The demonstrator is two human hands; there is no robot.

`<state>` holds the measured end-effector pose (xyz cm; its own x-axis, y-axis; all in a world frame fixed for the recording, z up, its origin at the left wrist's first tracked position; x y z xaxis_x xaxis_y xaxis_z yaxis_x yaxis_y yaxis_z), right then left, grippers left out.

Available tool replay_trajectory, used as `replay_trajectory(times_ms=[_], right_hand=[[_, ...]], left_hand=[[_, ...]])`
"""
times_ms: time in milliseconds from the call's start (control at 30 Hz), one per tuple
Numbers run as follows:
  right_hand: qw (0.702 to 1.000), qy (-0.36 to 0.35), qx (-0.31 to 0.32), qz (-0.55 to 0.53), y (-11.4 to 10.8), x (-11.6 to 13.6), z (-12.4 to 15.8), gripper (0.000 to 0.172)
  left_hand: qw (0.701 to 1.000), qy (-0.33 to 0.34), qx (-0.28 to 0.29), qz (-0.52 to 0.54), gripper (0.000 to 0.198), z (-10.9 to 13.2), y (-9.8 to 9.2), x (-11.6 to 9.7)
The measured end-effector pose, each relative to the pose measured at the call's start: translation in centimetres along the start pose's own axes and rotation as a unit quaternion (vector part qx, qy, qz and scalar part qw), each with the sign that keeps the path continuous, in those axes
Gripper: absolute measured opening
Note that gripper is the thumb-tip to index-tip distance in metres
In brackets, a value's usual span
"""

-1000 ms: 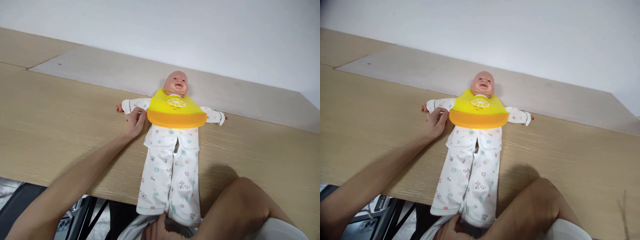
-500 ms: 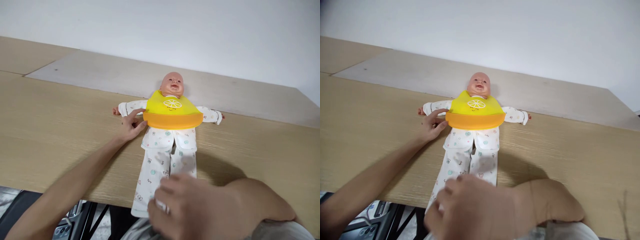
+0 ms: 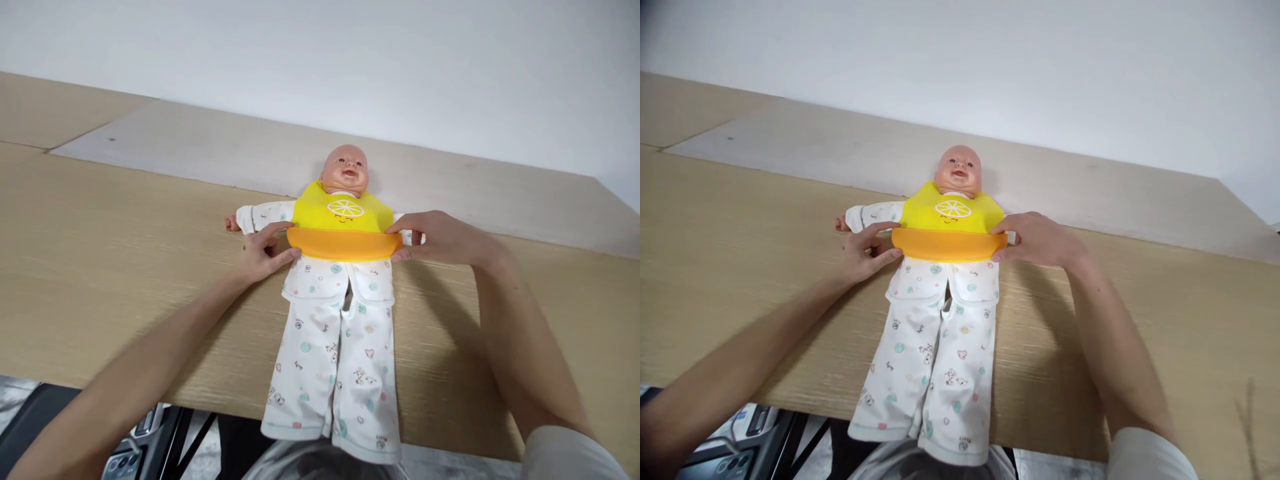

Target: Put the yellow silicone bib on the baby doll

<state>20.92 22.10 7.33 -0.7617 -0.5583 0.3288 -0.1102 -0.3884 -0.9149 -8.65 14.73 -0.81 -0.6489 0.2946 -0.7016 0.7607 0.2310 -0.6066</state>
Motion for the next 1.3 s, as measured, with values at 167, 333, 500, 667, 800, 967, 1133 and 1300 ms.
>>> replay_trajectory(times_ms=[167,333,500,667,800,967,1133,1300], right_hand=[[1.0,0.026,0.005,0.0,0.3,0.3,-0.5,0.055],[0.998,0.048,-0.002,0.033,0.4,0.4,-0.7,0.039],[0.997,0.043,-0.026,0.055,0.4,0.8,-0.6,0.027],[0.995,0.063,-0.021,0.072,0.7,1.0,-0.7,0.022],[0.995,0.064,-0.006,0.078,1.1,1.0,-0.9,0.022],[0.993,0.091,-0.01,0.07,1.2,0.5,-0.8,0.032],[0.994,0.084,0.004,0.062,1.4,0.5,-0.8,0.034],[0.995,0.08,0.007,0.058,1.4,0.6,-0.9,0.033]], left_hand=[[1.0,-0.013,-0.016,-0.014,0.062,0.0,-0.1,0.0],[0.999,-0.008,-0.031,-0.032,0.06,0.1,-0.1,-0.4],[0.997,0.009,-0.054,-0.054,0.057,0.2,-0.2,-0.8],[0.996,0.007,-0.065,-0.067,0.057,0.1,-0.1,-0.8],[0.995,0.017,-0.056,-0.077,0.059,0.2,0.1,-0.9],[0.994,0.044,-0.044,-0.092,0.064,0.2,0.2,-1.1],[0.993,0.051,-0.047,-0.098,0.068,0.2,0.3,-1.1],[0.993,0.046,-0.042,-0.098,0.064,0.2,0.2,-1.3]])
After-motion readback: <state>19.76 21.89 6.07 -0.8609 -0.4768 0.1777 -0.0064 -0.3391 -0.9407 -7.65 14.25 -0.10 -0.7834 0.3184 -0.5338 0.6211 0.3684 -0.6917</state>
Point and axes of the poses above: each hand's wrist, its own z-axis away from the middle knuckle, its own y-axis out of the palm, x = y × z, the point moved 7 cm from there along -z, towards the middle knuckle, and after that the axes turned 1 degree about -z, right-handed, at the moved point
